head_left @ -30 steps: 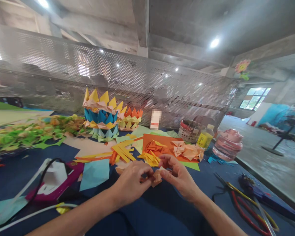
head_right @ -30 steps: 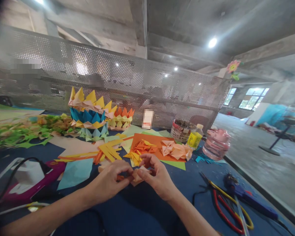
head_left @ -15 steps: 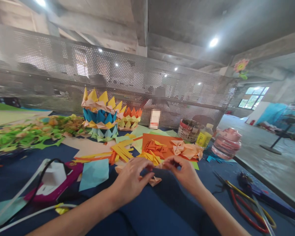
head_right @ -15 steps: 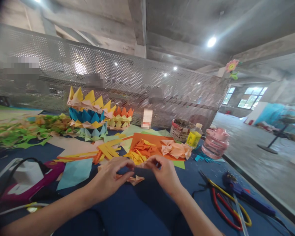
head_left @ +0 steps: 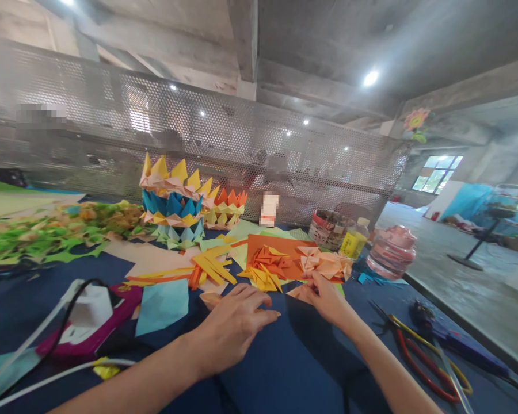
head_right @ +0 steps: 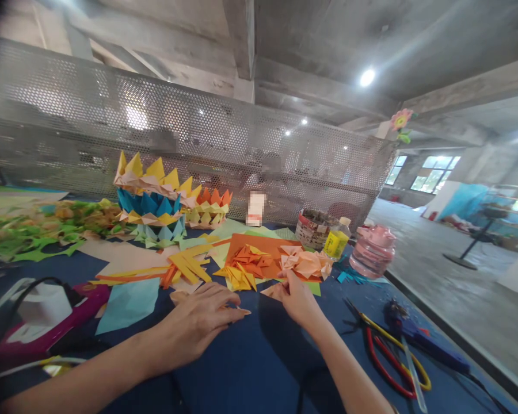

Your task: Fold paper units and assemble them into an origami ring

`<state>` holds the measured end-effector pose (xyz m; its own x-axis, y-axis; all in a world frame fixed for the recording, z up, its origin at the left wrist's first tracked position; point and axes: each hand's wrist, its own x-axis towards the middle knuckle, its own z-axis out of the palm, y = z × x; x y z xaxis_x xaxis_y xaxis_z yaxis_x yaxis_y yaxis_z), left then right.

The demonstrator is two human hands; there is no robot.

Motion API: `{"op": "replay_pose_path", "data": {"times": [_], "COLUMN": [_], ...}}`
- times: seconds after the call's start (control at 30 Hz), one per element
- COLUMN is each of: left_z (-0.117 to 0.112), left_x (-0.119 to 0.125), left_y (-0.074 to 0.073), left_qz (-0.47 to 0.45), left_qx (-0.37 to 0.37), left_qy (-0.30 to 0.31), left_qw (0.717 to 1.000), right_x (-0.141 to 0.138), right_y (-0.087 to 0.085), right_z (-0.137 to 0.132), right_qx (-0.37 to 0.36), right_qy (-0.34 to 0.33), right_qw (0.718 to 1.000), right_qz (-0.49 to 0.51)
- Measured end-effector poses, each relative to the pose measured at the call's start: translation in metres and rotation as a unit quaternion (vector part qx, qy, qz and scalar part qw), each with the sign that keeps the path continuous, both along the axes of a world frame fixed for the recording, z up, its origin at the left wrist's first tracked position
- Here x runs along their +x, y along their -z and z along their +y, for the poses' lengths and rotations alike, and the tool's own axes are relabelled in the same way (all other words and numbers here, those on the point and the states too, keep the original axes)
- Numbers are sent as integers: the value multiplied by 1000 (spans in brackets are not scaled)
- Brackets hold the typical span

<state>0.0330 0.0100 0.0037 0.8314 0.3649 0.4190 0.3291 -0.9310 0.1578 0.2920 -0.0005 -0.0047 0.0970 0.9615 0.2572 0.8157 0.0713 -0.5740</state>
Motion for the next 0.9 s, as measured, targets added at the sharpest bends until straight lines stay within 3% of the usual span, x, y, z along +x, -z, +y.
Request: {"op": "replay_pose_path", "data": {"times": [0.3, 0.53, 0.73, 0.9], "left_z": [8, 7, 5, 7], "left_x": [1, -4, -4, 0], "left_y": [5, -14, -14, -2], "left_qz": [-25, -83, -50, -47], "left_qx": [-43, -127, -103, -63], "left_qy": [-10, -19, 16, 2], "left_qw": [999, 988, 993, 997], "right_x": [0, -3, -4, 44], "right_y": [3, -13, -27, -36], "right_z": [0, -4, -57, -116], "right_qx": [18, 61, 98, 119], "right_qy": [4, 26, 22, 90], "right_qw": [1000, 998, 994, 980], "right_qz": [1, 11, -46, -129]}}
